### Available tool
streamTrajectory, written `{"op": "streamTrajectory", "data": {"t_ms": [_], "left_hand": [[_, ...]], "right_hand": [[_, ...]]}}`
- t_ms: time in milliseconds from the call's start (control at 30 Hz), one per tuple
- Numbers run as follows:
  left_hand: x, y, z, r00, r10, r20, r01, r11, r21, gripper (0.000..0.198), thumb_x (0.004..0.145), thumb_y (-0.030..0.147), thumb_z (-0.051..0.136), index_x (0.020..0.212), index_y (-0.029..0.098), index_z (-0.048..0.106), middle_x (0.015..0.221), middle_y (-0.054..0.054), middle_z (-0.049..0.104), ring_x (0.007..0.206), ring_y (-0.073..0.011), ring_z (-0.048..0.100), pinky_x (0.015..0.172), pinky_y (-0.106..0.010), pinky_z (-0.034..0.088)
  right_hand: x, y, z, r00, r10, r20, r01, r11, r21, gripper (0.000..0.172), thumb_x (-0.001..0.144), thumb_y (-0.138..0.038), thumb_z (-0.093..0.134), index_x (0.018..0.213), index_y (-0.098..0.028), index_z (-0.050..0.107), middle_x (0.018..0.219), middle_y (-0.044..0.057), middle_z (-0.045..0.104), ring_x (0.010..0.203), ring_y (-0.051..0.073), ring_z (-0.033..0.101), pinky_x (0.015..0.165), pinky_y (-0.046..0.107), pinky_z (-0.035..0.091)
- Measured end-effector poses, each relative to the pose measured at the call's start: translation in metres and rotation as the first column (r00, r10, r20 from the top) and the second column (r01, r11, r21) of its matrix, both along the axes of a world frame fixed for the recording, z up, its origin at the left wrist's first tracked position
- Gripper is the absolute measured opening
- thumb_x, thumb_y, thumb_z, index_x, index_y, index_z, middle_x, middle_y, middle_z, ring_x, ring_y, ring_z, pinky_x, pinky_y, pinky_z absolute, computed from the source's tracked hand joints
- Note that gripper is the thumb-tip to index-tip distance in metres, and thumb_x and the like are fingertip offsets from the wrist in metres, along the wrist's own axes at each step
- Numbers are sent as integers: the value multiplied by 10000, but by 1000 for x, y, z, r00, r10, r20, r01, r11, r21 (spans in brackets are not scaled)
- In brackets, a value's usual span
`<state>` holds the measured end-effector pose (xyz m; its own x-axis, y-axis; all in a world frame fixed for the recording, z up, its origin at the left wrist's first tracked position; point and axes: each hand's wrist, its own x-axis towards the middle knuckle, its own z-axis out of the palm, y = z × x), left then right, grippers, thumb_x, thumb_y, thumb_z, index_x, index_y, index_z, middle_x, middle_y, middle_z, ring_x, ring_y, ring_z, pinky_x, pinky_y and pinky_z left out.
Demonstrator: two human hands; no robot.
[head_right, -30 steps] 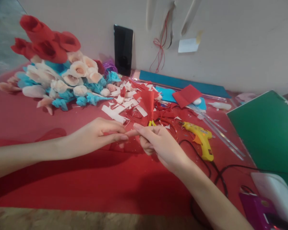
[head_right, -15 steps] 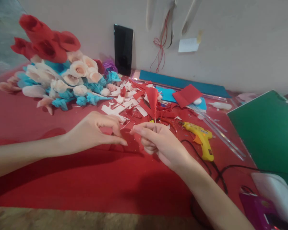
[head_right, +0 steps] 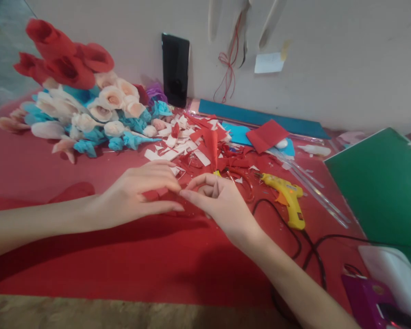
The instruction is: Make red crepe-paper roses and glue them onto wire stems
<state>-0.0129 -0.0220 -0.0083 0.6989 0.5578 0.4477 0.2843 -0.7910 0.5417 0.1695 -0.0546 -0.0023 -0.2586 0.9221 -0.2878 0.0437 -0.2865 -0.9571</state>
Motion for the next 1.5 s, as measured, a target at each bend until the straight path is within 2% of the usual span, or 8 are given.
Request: {"op": "streamTrajectory", "data": {"t_ms": [633, 900, 1033, 1133, 1233, 1300, 1367, 1500], "left_hand": [[2, -6, 4, 997, 72, -14, -73, 993, -88, 191, 820, 159, 466, 646, 154, 543, 591, 28, 539, 584, -90, 467, 862, -305, 398], [2, 2, 1, 996, 65, -65, -76, 981, -179, 344, 836, 140, 425, 500, 154, 350, 468, 56, 340, 502, -78, 367, 545, -186, 340], [3, 6, -7, 995, 63, -81, -82, 963, -258, 101, 810, 186, 550, 726, 139, 578, 652, 24, 585, 591, -75, 517, 570, -166, 385], [2, 8, -8, 996, 48, -73, -64, 968, -244, 142, 800, 238, 583, 704, 136, 613, 638, 9, 598, 614, -93, 539, 599, -187, 402], [2, 7, -5, 995, 79, -66, -96, 941, -323, 249, 852, 254, 503, 651, 131, 582, 553, 22, 546, 538, -82, 506, 539, -185, 395], [2, 4, -3, 995, 97, 5, -88, 917, -390, 105, 850, 182, 499, 884, 137, 588, 713, 5, 613, 632, -81, 556, 588, -170, 433], [3, 1, -1, 992, 71, 108, -21, 916, -401, 204, 809, 137, 558, 1013, 148, 570, 852, -11, 626, 750, -83, 577, 679, -166, 458], [2, -6, 2, 965, -2, 261, 110, 910, -400, 161, 724, 136, 666, 883, 161, 670, 802, 0, 622, 728, -78, 570, 670, -155, 465]], "right_hand": [[-3, -4, -2, 999, 27, -42, -27, 1000, -8, 242, 747, -373, 645, 741, -170, 513, 434, -99, 384, 382, 26, 294, 375, 171, 216], [-1, -2, -2, 989, -113, 90, 89, 967, 238, 197, 681, -284, 712, 745, -173, 562, 468, -79, 390, 414, 38, 293, 398, 200, 197], [1, -1, -4, 994, -104, -16, 105, 970, 218, 165, 669, -216, 723, 735, -175, 578, 470, -75, 405, 419, 37, 298, 401, 196, 189], [1, 0, -5, 967, -2, -253, 2, 1000, 0, 151, 746, -267, 662, 695, -163, 564, 447, -79, 368, 401, 27, 243, 390, 185, 146], [1, 2, -7, 902, 121, -414, -207, 963, -171, 315, 847, -376, 517, 620, -157, 507, 413, -94, 229, 381, 34, 148, 377, 177, 130], [1, 2, -10, 872, 174, -458, -298, 931, -212, 374, 870, -409, 462, 594, -158, 478, 416, -96, 196, 380, 38, 121, 372, 175, 125], [1, 1, -14, 840, 208, -501, -359, 906, -226, 378, 870, -406, 467, 587, -155, 468, 414, -99, 189, 377, 36, 115, 372, 170, 122], [-1, -1, -22, 783, 261, -565, -439, 876, -202, 337, 835, -387, 537, 604, -146, 489, 404, -109, 204, 366, 28, 130, 372, 164, 135]]}}
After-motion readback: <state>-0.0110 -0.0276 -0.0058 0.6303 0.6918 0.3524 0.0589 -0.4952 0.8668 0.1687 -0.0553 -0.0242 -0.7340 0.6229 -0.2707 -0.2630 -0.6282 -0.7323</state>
